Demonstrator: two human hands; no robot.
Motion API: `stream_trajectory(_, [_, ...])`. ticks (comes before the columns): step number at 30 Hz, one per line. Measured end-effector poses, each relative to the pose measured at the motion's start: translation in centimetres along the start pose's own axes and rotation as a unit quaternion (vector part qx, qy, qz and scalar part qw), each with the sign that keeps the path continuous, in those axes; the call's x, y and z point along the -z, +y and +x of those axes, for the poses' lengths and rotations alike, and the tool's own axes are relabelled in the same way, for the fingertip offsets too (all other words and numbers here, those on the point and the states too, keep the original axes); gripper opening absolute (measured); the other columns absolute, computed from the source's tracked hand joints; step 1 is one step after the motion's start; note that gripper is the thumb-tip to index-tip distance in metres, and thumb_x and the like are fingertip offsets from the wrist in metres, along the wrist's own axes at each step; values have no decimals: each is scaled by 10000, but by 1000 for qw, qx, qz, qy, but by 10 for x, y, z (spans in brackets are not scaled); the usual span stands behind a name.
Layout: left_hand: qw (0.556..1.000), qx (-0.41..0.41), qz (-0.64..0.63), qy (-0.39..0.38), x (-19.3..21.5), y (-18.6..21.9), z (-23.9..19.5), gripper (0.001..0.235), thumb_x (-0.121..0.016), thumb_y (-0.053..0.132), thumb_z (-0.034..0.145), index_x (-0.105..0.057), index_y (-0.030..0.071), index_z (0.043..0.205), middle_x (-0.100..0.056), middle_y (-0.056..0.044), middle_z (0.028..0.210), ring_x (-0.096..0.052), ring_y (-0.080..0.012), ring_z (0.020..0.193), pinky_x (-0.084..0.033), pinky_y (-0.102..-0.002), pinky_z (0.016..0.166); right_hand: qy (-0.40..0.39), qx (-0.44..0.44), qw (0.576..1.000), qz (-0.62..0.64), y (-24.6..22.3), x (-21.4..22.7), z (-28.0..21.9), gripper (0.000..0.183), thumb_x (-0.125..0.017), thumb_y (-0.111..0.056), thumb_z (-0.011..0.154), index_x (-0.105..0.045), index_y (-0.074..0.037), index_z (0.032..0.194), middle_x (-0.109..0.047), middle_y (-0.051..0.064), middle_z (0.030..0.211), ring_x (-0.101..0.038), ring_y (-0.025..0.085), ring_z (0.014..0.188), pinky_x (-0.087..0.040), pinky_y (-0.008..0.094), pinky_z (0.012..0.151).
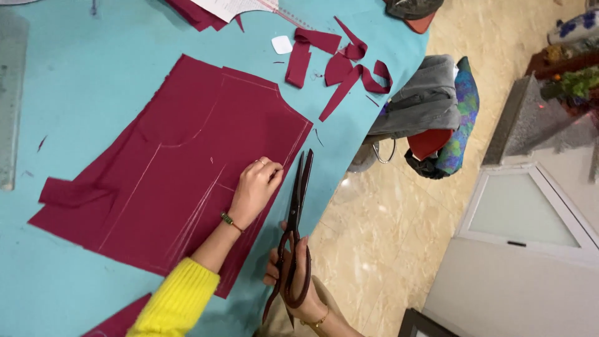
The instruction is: Cutting fabric pieces using a pattern and scissors, then marking and tracing patterns on paper with a ruler and pen.
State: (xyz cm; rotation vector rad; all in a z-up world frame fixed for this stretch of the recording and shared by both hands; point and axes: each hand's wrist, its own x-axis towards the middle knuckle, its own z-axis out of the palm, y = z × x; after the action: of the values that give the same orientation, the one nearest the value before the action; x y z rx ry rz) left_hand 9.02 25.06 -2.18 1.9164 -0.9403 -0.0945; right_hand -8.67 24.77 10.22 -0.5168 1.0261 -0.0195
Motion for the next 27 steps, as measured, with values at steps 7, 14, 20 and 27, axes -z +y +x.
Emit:
stream_trajectory(7, [999,39,-35,11,4,0,4,50,-713,62,942,-738,56,985,-667,-52,874,-656,-219,769,-554,-374,708,41,38,998,-4,-3,-32,33,671,-409,-716,881,-529,-336,1422,-375,-3,710,-274,101,521,-264,248,475])
stream_trajectory(14, [994,81,-69,-9,9,3,6,80,-670,92,958,-736,62,990,-697,-51,920,-673,-239,825,-549,-389,738,75,68,993,-59,-2,-43,61,654,-386,-788,922,-476,-171,721,-346,-25,640,-264,92,521,-231,264,491])
stream_trajectory(20, [992,76,-96,11,6,-1,5,44,-669,81,951,-712,82,964,-663,-27,879,-636,-221,788,-520,-384,733,135,54,989,-41,-6,-67,61,624,-397,-720,886,-537,-357,1374,-335,-42,683,-255,70,525,-235,223,475])
stream_trajectory(27, [998,41,-44,18,5,0,5,57,-711,100,939,-712,59,978,-660,-77,899,-644,-276,809,-536,-402,740,153,54,985,-57,0,-62,45,641,-389,-672,912,-500,-335,1445,-284,-30,682,-198,77,515,-179,245,475])
